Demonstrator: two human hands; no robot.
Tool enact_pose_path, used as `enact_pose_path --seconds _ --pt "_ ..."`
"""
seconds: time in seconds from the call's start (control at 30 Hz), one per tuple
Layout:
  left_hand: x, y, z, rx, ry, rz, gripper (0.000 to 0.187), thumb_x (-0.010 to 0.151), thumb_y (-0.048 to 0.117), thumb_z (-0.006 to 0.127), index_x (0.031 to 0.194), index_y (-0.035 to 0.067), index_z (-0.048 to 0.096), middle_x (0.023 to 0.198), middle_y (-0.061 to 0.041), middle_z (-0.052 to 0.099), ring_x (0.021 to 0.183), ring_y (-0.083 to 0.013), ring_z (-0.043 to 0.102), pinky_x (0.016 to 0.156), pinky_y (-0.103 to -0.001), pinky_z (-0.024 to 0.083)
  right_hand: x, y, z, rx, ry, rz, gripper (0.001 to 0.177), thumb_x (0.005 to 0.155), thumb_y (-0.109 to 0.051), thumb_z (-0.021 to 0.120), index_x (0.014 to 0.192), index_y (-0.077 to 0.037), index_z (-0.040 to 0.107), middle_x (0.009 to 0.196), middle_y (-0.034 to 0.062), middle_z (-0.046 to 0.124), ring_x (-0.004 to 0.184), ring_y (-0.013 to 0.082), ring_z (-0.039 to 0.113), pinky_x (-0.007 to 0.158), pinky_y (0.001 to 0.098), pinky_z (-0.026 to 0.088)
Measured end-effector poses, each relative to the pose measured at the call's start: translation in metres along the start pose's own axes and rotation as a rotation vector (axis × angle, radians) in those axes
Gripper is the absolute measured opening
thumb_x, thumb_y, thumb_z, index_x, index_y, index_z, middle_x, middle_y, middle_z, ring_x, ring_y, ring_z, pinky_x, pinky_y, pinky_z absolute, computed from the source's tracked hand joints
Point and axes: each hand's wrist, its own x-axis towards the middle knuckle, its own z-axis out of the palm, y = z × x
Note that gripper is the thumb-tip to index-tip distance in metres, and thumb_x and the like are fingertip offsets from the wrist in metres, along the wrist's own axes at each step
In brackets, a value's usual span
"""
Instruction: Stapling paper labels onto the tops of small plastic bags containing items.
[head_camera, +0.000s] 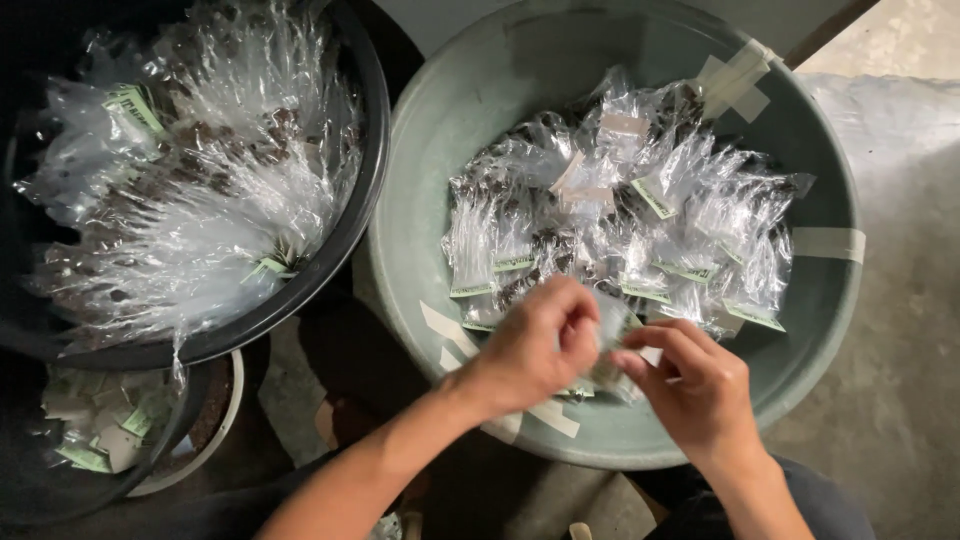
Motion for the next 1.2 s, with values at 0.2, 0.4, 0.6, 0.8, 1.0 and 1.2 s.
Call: enact_pose_path --seconds 0.2,0.4,0.6,0.8,1.0,1.2 --pt "0.013 0.011 -0.002 -0.001 0.173 0.233 0.003 0.095 0.004 0.054 0.095 0.006 0.056 0.095 -0.008 0.053 0.074 -0.0163 0.057 0.061 -0.026 0.054 -0.006 0.004 -0.006 0.119 0.014 0.339 0.022 0.085 -0.011 0.081 0.107 -0.011 0.076 0.094 0.001 0.059 0.055 0.0052 0.041 0.054 0.019 0.038" --pt "0.036 -0.004 0.021 -0.217 0.185 0.288 0.021 0.096 0.004 0.077 0.113 0.016 0.07 0.109 -0.004 0.062 0.1 -0.0178 0.065 0.1 -0.033 0.048 -0.012 -0.006 -0.017 0.897 0.272 0.624 0.009 0.09 0.004 0.067 0.098 0.008 0.068 0.094 0.0182 0.066 0.06 0.0156 0.049 0.052 0.0229 0.035" --pt "0.123 -0.157 0.047 0.001 0.18 -0.179 0.026 0.102 -0.002 0.046 0.109 0.001 0.07 0.072 -0.008 0.07 0.041 -0.0056 0.043 0.035 -0.017 0.035 -0.014 -0.034 -0.009 0.638 0.282 0.543 0.009 0.091 -0.007 0.065 0.09 0.001 0.063 0.104 0.0196 0.069 0.056 0.0094 0.048 0.046 0.0193 0.039" --pt "0.156 -0.167 0.033 -0.281 0.22 -0.894 0.039 0.09 0.04 0.041 0.092 0.006 0.059 0.08 -0.007 0.046 0.074 -0.022 0.045 0.071 -0.04 0.035 -0.023 -0.031 0.0 0.759 0.286 0.69 0.014 0.09 -0.009 0.07 0.091 0.004 0.064 0.076 0.027 0.067 0.049 0.0154 0.045 0.04 0.021 0.031" --pt "0.127 -0.16 0.025 -0.229 0.289 -0.941 0.035 0.09 0.039 0.04 0.079 0.009 0.053 0.086 -0.011 0.054 0.08 -0.0233 0.047 0.069 -0.042 0.04 -0.01 -0.03 -0.007 0.573 0.214 0.65 0.01 0.087 -0.004 0.072 0.089 0.005 0.069 0.084 0.0149 0.073 0.056 0.0121 0.053 0.043 0.0216 0.038" --pt "0.07 -0.139 0.008 0.668 0.343 -0.167 0.038 0.078 0.0 0.082 0.096 0.009 0.05 0.075 -0.012 0.073 0.073 -0.0325 0.059 0.07 -0.043 0.033 -0.005 -0.018 0.0 0.441 0.162 0.561 0.007 0.092 -0.003 0.069 0.096 0.003 0.067 0.086 0.0089 0.066 0.057 0.01 0.046 0.049 0.0239 0.037"
